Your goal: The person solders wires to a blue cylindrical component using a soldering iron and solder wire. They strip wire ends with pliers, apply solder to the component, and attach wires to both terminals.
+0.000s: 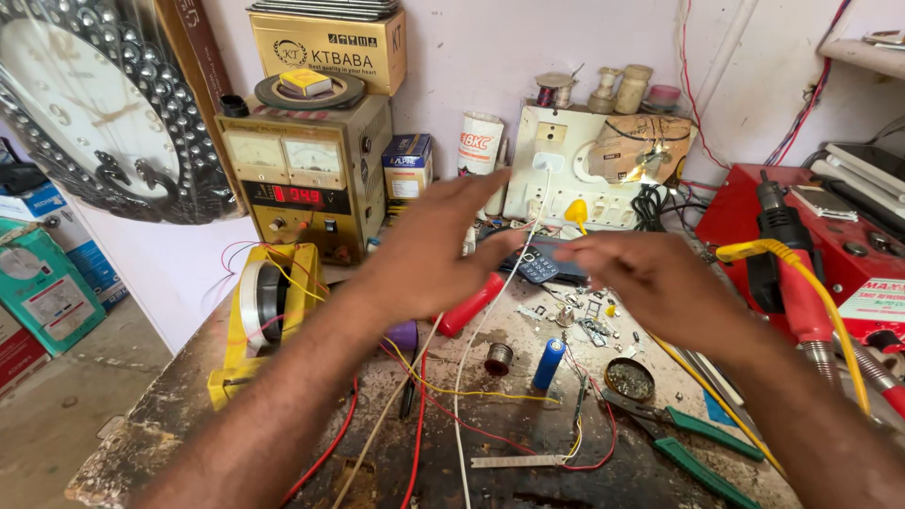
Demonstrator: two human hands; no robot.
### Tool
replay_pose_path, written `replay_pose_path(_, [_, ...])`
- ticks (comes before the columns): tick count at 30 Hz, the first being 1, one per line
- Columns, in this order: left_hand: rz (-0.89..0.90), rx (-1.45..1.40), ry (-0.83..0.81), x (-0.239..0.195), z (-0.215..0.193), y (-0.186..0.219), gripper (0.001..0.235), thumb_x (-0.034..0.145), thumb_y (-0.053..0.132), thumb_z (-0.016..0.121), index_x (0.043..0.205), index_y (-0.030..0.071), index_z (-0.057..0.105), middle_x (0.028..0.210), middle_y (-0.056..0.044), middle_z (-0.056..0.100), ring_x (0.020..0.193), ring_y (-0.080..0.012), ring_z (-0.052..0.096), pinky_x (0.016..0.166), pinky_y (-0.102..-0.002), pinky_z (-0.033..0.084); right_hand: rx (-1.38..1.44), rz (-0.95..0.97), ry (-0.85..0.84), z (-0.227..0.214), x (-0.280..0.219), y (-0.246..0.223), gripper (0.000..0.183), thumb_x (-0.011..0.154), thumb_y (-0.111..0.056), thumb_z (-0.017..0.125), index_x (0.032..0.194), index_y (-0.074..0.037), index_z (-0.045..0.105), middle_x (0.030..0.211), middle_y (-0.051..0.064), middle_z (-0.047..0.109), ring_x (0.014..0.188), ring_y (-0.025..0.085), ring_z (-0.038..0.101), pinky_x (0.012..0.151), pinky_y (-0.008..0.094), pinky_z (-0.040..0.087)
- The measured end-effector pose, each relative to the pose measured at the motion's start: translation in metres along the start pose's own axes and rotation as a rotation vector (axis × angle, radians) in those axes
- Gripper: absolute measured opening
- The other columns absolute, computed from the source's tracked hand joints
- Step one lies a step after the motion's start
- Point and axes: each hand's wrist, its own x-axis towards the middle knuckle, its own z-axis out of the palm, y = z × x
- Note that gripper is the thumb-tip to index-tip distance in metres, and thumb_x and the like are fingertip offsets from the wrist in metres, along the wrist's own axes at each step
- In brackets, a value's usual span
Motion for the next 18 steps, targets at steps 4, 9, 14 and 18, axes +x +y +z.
replay_pose_path(4, [-0.165, -0.368, -0.080, 0.005, 0.025, 0.018, 0.051, 0.107, 0.038, 0.056, 0.142, 0.000, 0.056, 0.125, -0.022, 0.071, 0.116, -0.0308, 0.069, 0.098, -0.039, 0.052, -0.234, 0.029, 0.011, 0.027, 0.014, -0.012, 0.022, 0.097, -0.019, 0.068, 0.113, -0.006, 0.075, 0.075, 0.008, 0.072, 0.057, 0.014, 0.059, 0.056, 0.031, 0.048])
replay_pose_path(9, [-0.403, -0.422, -0.214, -0.007, 0.020, 0.013, 0.043, 0.097, 0.036, 0.063, 0.124, 0.004, 0.067, 0.080, -0.009, 0.074, 0.072, -0.0161, 0.069, 0.066, -0.032, 0.054, 0.110, 0.075, 0.081, 0.037, 0.009, -0.016, 0.020, 0.089, -0.012, 0.074, 0.107, -0.005, 0.079, 0.087, 0.003, 0.083, 0.072, 0.007, 0.070, 0.065, 0.024, 0.057])
replay_pose_path(14, [-0.496, -0.551, -0.235, -0.021, 0.024, 0.011, 0.025, 0.097, 0.027, 0.067, 0.104, 0.007, 0.081, 0.071, -0.001, 0.072, 0.060, -0.0068, 0.054, 0.054, -0.027, 0.044, 0.433, 0.248, 0.192, 0.037, -0.002, -0.003, 0.027, 0.084, -0.002, 0.075, 0.111, 0.000, 0.076, 0.093, 0.012, 0.080, 0.081, 0.012, 0.073, 0.073, 0.027, 0.061])
replay_pose_path(18, [-0.528, -0.781, -0.112, -0.023, 0.034, 0.008, 0.018, 0.099, 0.020, 0.066, 0.103, 0.006, 0.077, 0.079, 0.003, 0.075, 0.068, -0.0009, 0.056, 0.062, -0.022, 0.047, 0.637, 0.275, 0.248, 0.033, -0.008, 0.010, 0.033, 0.083, 0.003, 0.072, 0.116, 0.002, 0.070, 0.101, 0.015, 0.079, 0.088, 0.018, 0.076, 0.082, 0.032, 0.064])
